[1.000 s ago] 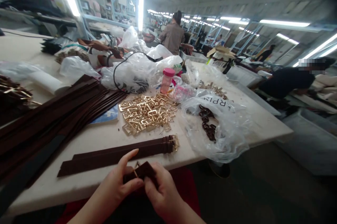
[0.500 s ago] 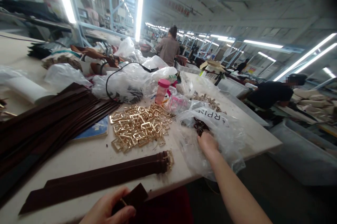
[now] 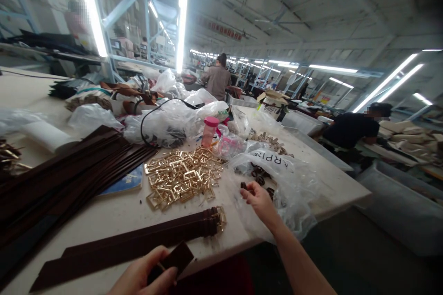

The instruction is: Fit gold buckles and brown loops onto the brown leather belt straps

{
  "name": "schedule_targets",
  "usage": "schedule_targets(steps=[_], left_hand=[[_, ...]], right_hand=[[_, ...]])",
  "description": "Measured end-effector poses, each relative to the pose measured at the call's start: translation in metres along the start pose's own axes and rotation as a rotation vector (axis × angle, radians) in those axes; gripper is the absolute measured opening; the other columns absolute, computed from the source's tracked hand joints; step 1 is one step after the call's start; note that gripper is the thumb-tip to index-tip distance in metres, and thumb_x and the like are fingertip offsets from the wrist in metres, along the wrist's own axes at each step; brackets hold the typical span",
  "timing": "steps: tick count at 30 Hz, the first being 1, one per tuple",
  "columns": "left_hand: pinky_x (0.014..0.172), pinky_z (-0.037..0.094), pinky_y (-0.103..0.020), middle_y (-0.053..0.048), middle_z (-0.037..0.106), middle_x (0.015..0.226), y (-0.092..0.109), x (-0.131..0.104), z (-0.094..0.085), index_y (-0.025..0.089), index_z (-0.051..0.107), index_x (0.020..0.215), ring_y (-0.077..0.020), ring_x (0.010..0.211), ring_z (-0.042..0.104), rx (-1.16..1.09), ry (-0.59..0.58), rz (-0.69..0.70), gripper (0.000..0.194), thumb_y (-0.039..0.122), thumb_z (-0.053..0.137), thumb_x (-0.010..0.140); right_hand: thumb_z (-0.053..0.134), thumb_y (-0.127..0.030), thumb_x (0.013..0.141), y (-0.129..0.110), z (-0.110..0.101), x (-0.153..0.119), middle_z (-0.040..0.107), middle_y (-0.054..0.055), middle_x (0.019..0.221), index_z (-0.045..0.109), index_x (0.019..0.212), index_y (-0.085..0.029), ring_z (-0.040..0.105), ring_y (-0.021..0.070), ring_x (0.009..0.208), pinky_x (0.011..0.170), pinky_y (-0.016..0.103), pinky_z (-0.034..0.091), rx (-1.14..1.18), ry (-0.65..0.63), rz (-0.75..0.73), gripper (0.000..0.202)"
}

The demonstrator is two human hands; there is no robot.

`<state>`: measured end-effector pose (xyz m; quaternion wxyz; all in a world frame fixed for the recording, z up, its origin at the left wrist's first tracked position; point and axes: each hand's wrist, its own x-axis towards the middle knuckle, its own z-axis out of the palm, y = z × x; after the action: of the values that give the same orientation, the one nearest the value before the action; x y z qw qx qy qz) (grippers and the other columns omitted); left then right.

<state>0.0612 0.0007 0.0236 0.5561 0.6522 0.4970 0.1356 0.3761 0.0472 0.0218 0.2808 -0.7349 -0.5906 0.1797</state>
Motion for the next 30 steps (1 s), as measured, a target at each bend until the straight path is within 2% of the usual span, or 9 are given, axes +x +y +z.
schedule_targets(steps=[4, 6, 8, 13, 17, 21, 24, 27, 30], left_hand=[[0.055, 0.04, -0.02, 0.002, 0.06, 0.062, 0.028, -0.007, 0.002, 0.017, 0.057, 0.08, -0.0134, 0.058, 0.054, 0.007, 0.135, 0.121, 0.025, 0.041, 0.048, 0.077], [0.053, 0.038, -0.019, 0.002, 0.058, 0.06, 0.036, -0.011, 0.005, 0.017, 0.056, 0.078, -0.0122, 0.056, 0.052, -0.005, 0.195, 0.152, 0.024, 0.039, 0.049, 0.077], [0.052, 0.037, -0.019, 0.002, 0.057, 0.059, 0.038, -0.016, 0.009, 0.016, 0.057, 0.078, -0.0113, 0.055, 0.051, -0.026, 0.214, 0.157, 0.023, 0.038, 0.048, 0.078], [0.046, 0.035, -0.017, 0.004, 0.054, 0.054, 0.035, -0.029, 0.013, 0.016, 0.055, 0.076, -0.0096, 0.049, 0.049, -0.106, 0.087, 0.071, 0.023, 0.038, 0.048, 0.077], [0.041, 0.033, -0.016, 0.004, 0.051, 0.053, 0.032, -0.031, 0.011, 0.016, 0.053, 0.076, -0.0078, 0.043, 0.045, -0.21, -0.042, 0.014, 0.023, 0.038, 0.049, 0.076], [0.041, 0.036, -0.017, 0.004, 0.051, 0.055, 0.03, -0.03, 0.012, 0.016, 0.052, 0.077, -0.0079, 0.044, 0.046, -0.252, -0.06, 0.021, 0.022, 0.037, 0.048, 0.075], [0.043, 0.036, -0.018, 0.004, 0.051, 0.056, 0.028, -0.032, 0.012, 0.016, 0.053, 0.079, -0.0085, 0.046, 0.046, -0.224, -0.028, 0.049, 0.023, 0.038, 0.048, 0.076], [0.044, 0.037, -0.018, 0.004, 0.05, 0.056, 0.027, -0.033, 0.012, 0.015, 0.054, 0.08, -0.0087, 0.046, 0.046, -0.211, -0.031, 0.048, 0.024, 0.038, 0.048, 0.076], [0.044, 0.037, -0.018, 0.004, 0.051, 0.057, 0.024, -0.031, 0.013, 0.016, 0.056, 0.082, -0.0086, 0.046, 0.046, -0.215, -0.075, 0.055, 0.021, 0.033, 0.046, 0.076]], right_hand=[[0.05, -0.049, 0.079, -0.063, 0.017, -0.062, 0.057, 0.001, 0.07, 0.052, 0.079, -0.016, 0.053, 0.0127, 0.062, 0.057, 0.024, 0.044, 0.665, -0.374, -0.114, 0.033], [0.051, -0.05, 0.079, -0.086, 0.027, -0.086, 0.055, 0.0, 0.065, 0.052, 0.074, -0.017, 0.049, 0.0109, 0.057, 0.055, 0.023, 0.042, 0.834, -0.439, -0.105, 0.034], [0.05, -0.051, 0.079, -0.099, 0.036, -0.1, 0.052, -0.001, 0.061, 0.051, 0.072, -0.017, 0.047, 0.0101, 0.054, 0.053, 0.023, 0.04, 0.883, -0.418, -0.091, 0.035], [0.047, -0.045, 0.082, -0.101, 0.054, -0.113, 0.054, 0.0, 0.067, 0.054, 0.081, -0.018, 0.048, 0.0115, 0.056, 0.052, 0.023, 0.04, 0.716, -0.28, -0.192, 0.028], [0.05, -0.045, 0.08, -0.097, 0.061, -0.117, 0.047, -0.003, 0.059, 0.049, 0.072, -0.02, 0.046, 0.0115, 0.054, 0.049, 0.022, 0.039, 0.64, -0.203, -0.213, 0.026], [0.052, -0.048, 0.078, -0.098, 0.067, -0.118, 0.042, -0.006, 0.056, 0.045, 0.072, -0.02, 0.041, 0.0089, 0.048, 0.043, 0.019, 0.036, 0.818, -0.278, -0.092, 0.029], [0.053, -0.048, 0.077, -0.102, 0.071, -0.118, 0.048, -0.005, 0.063, 0.044, 0.079, -0.021, 0.045, 0.009, 0.052, 0.044, 0.019, 0.038, 0.982, -0.327, -0.001, 0.029], [0.052, -0.046, 0.079, -0.103, 0.074, -0.119, 0.053, -0.002, 0.071, 0.05, 0.085, -0.02, 0.049, 0.0111, 0.06, 0.05, 0.021, 0.042, 0.935, -0.302, -0.034, 0.026], [0.05, -0.041, 0.082, -0.103, 0.077, -0.12, 0.054, -0.001, 0.069, 0.056, 0.079, -0.019, 0.05, 0.0124, 0.065, 0.059, 0.023, 0.042, 0.816, -0.291, -0.153, 0.023]])
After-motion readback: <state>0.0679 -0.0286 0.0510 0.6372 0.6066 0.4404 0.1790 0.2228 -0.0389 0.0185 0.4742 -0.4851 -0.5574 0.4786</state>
